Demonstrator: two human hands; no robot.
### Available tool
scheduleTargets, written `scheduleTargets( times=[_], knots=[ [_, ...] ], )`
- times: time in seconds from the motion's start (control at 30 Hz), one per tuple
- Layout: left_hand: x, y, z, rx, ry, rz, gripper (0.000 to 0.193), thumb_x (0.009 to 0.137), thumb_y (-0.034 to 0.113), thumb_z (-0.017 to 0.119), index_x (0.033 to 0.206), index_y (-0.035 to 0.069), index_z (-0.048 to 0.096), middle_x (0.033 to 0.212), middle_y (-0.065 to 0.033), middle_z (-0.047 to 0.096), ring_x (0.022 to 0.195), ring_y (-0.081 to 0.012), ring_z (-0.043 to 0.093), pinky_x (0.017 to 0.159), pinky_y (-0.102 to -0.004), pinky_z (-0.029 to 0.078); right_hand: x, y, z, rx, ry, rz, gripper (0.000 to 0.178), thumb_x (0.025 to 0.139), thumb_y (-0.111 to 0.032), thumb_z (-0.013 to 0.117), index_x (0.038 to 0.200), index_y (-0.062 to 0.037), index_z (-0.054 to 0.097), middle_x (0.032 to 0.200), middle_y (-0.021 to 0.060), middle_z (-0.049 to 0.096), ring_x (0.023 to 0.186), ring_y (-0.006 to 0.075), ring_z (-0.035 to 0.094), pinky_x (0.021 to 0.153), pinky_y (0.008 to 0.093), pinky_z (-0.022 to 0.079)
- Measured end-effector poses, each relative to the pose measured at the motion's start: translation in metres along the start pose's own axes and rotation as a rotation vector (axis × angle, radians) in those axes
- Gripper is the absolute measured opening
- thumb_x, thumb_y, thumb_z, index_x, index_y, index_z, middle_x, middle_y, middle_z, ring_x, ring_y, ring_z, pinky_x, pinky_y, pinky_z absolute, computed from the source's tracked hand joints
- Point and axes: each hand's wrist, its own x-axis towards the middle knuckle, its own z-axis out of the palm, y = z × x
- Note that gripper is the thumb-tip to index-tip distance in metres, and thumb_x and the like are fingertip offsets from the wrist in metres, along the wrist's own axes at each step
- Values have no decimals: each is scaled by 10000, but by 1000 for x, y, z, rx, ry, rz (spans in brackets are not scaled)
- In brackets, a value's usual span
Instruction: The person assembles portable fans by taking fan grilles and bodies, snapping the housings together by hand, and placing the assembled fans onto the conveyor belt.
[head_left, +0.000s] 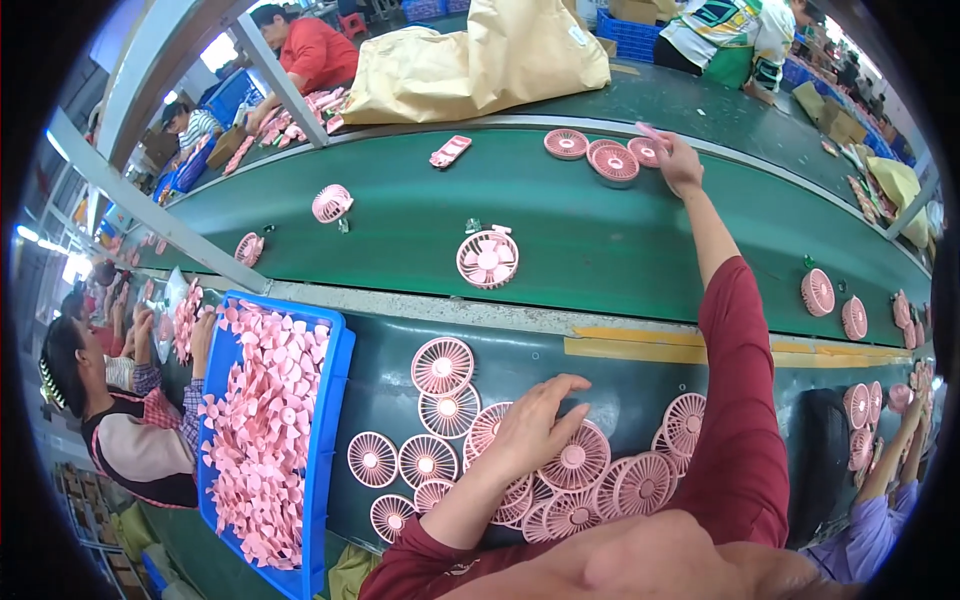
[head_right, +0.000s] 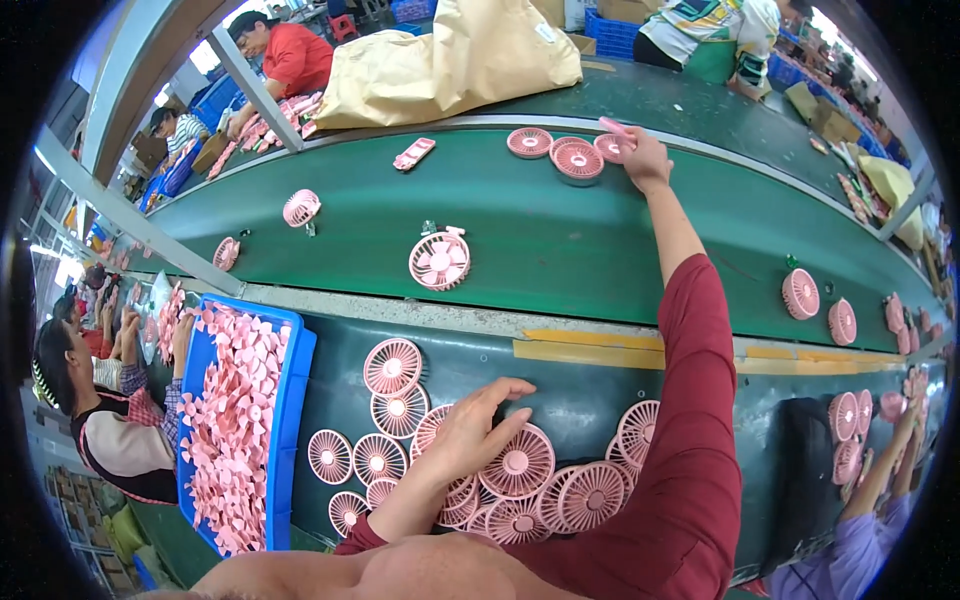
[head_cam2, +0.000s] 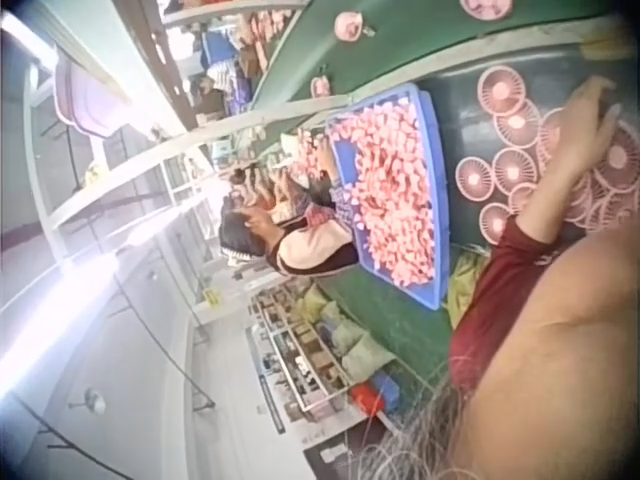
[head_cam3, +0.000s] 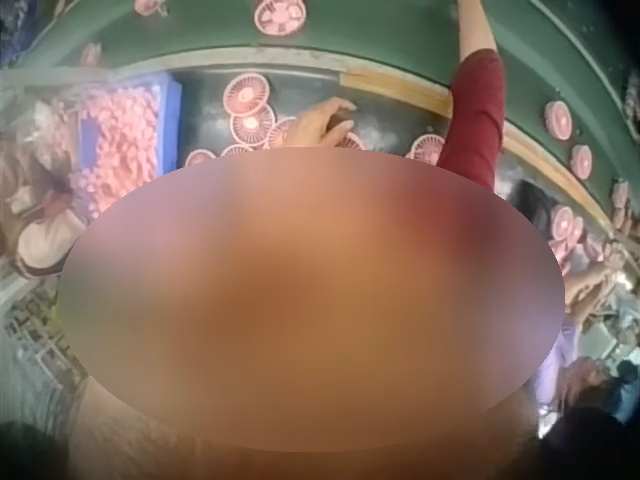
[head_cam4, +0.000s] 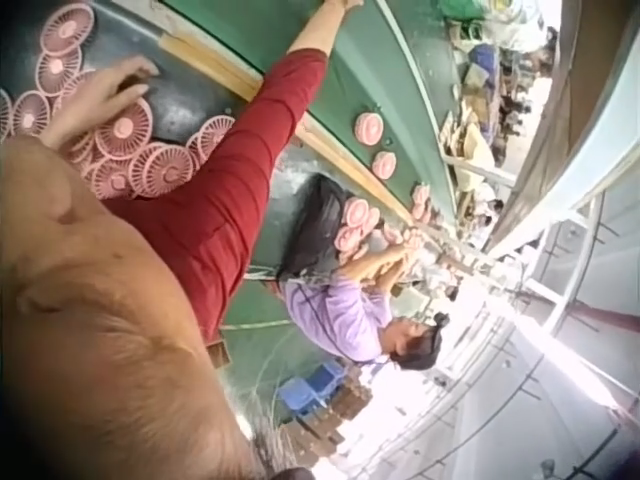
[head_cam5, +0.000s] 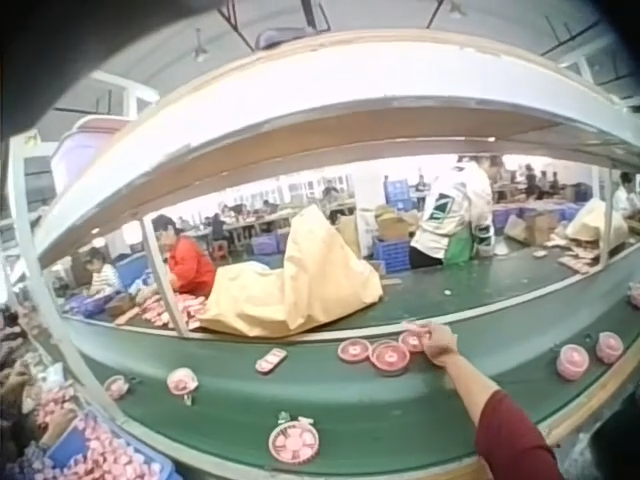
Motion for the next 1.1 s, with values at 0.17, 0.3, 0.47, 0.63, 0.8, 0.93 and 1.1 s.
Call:
scheduleTargets(
  times=[0.17,0.3,0.47,0.63,0.8,0.93,1.1],
  knots=[
    [-1,2,-1,13,-23,-63,324,930,201,634,1213,51,580,1130,-178,660,1047,-352,638,856,-402,511,12,-22,16,-153,-300,160,635,830,-619,609,1389,-336,512,1384,95,569,1283,381,497,1065,541,357],
    [1,2,3,7,-8,7,323,922,181,647,1210,51,584,1154,-174,649,1041,-359,633,862,-400,511,13,-13,12,-295,-228,133,626,823,-579,625,1388,-340,505,1312,142,606,1264,394,507,1046,563,367],
    [0,2,0,20,-16,-46,324,933,214,635,1220,73,585,1138,-169,659,1055,-342,638,849,-394,517,-8,-13,-1,-175,-302,-65,514,795,-429,682,1290,-309,608,1233,115,656,1216,364,551,1010,528,425],
    [0,1,2,18,-14,-33,329,937,249,625,1215,78,586,1122,-178,667,1056,-345,641,842,-409,516,-58,-10,-12,70,-269,-323,398,779,-320,695,1174,-273,697,1125,119,685,1066,317,641,941,415,492],
    [-2,2,-2,-29,-22,-30,336,935,239,615,1220,64,578,1128,-191,666,1090,-347,633,845,-421,517,-134,-52,-54,535,-815,-445,345,735,-93,705,1080,-111,718,1103,135,683,1012,310,631,938,383,493],
    [2,-1,-1,-19,55,15,298,940,209,609,1184,39,593,1083,-187,681,1051,-333,655,852,-409,521,-176,-96,-96,410,-812,-1051,345,721,-102,742,1065,-132,729,1108,81,681,1085,276,594,981,410,445],
    [1,-6,-4,-122,117,-7,223,941,150,603,1103,-3,617,985,-168,702,950,-299,692,835,-375,531,-144,-134,-132,701,-1417,-671,453,777,-142,783,1200,-49,647,1174,69,680,1049,168,638,892,380,526]
  ],
)
